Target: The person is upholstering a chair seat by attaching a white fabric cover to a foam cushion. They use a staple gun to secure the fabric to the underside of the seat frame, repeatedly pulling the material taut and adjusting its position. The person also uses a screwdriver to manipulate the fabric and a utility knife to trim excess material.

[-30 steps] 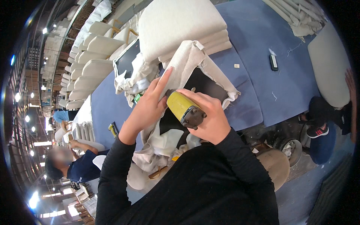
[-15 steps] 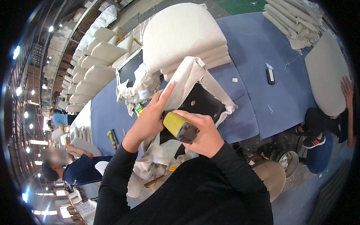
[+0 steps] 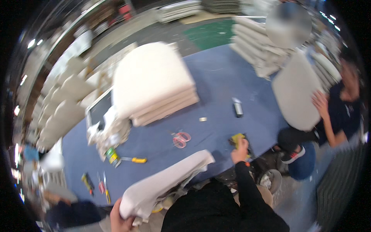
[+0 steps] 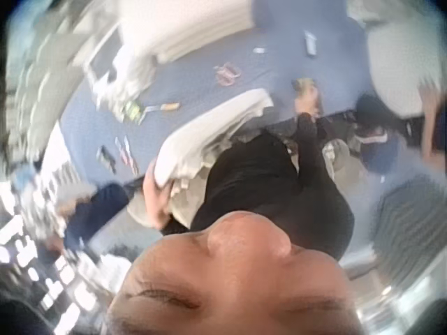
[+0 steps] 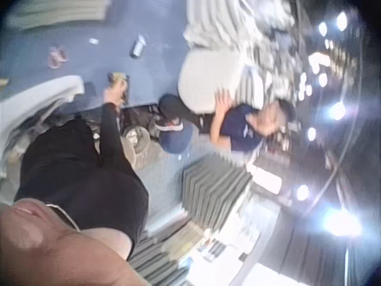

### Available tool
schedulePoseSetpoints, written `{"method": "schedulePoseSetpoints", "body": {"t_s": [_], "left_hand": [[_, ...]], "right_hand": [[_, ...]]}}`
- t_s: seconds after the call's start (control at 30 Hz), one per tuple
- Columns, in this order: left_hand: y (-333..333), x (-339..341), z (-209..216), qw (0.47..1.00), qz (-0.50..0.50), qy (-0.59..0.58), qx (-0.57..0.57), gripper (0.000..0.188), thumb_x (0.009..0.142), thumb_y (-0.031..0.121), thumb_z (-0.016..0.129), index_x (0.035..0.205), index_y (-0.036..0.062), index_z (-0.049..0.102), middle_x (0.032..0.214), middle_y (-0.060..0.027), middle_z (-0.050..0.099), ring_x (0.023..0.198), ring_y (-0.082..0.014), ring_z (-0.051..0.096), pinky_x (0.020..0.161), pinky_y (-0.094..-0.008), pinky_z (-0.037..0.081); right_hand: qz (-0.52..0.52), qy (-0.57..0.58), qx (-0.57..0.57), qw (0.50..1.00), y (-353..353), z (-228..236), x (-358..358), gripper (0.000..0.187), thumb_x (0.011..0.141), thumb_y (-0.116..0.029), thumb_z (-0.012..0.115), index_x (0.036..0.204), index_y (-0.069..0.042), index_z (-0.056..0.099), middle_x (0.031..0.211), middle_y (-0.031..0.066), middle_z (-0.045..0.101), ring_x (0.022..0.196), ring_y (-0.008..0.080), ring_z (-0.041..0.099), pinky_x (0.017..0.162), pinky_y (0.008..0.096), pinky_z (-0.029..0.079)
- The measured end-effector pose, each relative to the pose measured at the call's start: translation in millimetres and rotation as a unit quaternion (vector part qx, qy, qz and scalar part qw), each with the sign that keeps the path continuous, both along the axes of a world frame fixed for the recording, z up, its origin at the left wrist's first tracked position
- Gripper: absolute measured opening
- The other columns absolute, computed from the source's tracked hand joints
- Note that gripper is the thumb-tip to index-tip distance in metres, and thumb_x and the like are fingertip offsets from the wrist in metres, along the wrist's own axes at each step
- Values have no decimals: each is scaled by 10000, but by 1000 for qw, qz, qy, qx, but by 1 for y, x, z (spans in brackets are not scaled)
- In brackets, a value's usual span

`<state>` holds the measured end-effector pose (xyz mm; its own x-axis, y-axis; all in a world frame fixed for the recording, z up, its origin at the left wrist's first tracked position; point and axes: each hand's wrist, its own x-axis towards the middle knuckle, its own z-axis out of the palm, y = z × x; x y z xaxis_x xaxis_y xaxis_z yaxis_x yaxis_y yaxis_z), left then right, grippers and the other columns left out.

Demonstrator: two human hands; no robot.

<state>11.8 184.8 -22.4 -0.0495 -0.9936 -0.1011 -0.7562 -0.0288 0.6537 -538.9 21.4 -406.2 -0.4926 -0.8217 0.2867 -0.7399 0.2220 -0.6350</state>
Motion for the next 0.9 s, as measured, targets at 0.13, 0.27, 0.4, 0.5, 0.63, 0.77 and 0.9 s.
{"method": "schedulePoseSetpoints", "body": {"t_s": [0.13, 0.27, 0.4, 0.5, 0.63, 0.77, 0.9], "left_hand": [[65, 8, 3, 994, 102, 12, 47, 739, 799, 40, 754, 1519, -8, 592, 1419, -244, 705, 1384, -393, 635, 1205, -464, 452], [19, 3, -10, 995, 73, 7, 67, 653, 829, 50, 734, 1470, 5, 623, 1436, -229, 700, 1396, -384, 627, 1214, -466, 444], [-20, -2, -24, 996, 69, -3, 50, 568, 858, 60, 715, 1422, 19, 654, 1454, -214, 696, 1409, -375, 619, 1224, -468, 436], [-51, 3, -53, 997, 65, 9, 26, 507, 880, 67, 700, 1385, 29, 678, 1467, -203, 693, 1418, -369, 613, 1230, -470, 430], [-88, 28, -109, 995, 80, 51, -25, 429, 910, 77, 681, 1337, 43, 709, 1484, -188, 689, 1430, -360, 605, 1240, -472, 422], [-113, 40, -194, 986, 51, 122, -98, 359, 939, 87, 661, 1288, 56, 740, 1501, -173, 685, 1442, -352, 597, 1249, -474, 414], [-104, 28, -253, 988, -49, -22, -147, 316, 1040, 100, 630, 1349, 58, 684, 1496, -184, 680, 1425, -365, 617, 1186, -467, 460]], "right_hand": [[111, -34, -5, 993, -29, 6, 48, 530, 757, -44, 690, 1284, -65, 744, 1341, 253, 693, 1356, 456, 590, 1172, 562, 464], [267, -694, 422, 519, -16, -64, 107, 441, 1076, -462, 705, 1335, -107, 735, 1301, 82, 798, 1057, 207, 778, 955, 457, 641], [364, -804, 369, 292, 35, -74, 162, 557, 1157, -439, 597, 1583, -80, 602, 1598, 147, 633, 1436, 240, 630, 1244, 458, 469], [485, -730, 320, 360, 33, 26, 119, 579, 1172, -371, 577, 1661, -71, 503, 1691, 123, 534, 1550, 210, 505, 1307, 435, 379], [506, -643, 289, 497, -4, 80, 82, 715, 1119, -415, 661, 1691, -53, 432, 1729, 76, 431, 1614, 197, 370, 1334, 413, 294], [425, -521, 192, 715, 16, 164, 2, 836, 1015, -373, 677, 1729, -74, 363, 1732, 108, 405, 1614, 253, 367, 1344, 427, 273], [275, -612, 223, 707, 23, 132, 22, 972, 963, -150, 753, 1779, -104, 227, 1761, 163, 371, 1644, 291, 347, 1354, 434, 265]]}}
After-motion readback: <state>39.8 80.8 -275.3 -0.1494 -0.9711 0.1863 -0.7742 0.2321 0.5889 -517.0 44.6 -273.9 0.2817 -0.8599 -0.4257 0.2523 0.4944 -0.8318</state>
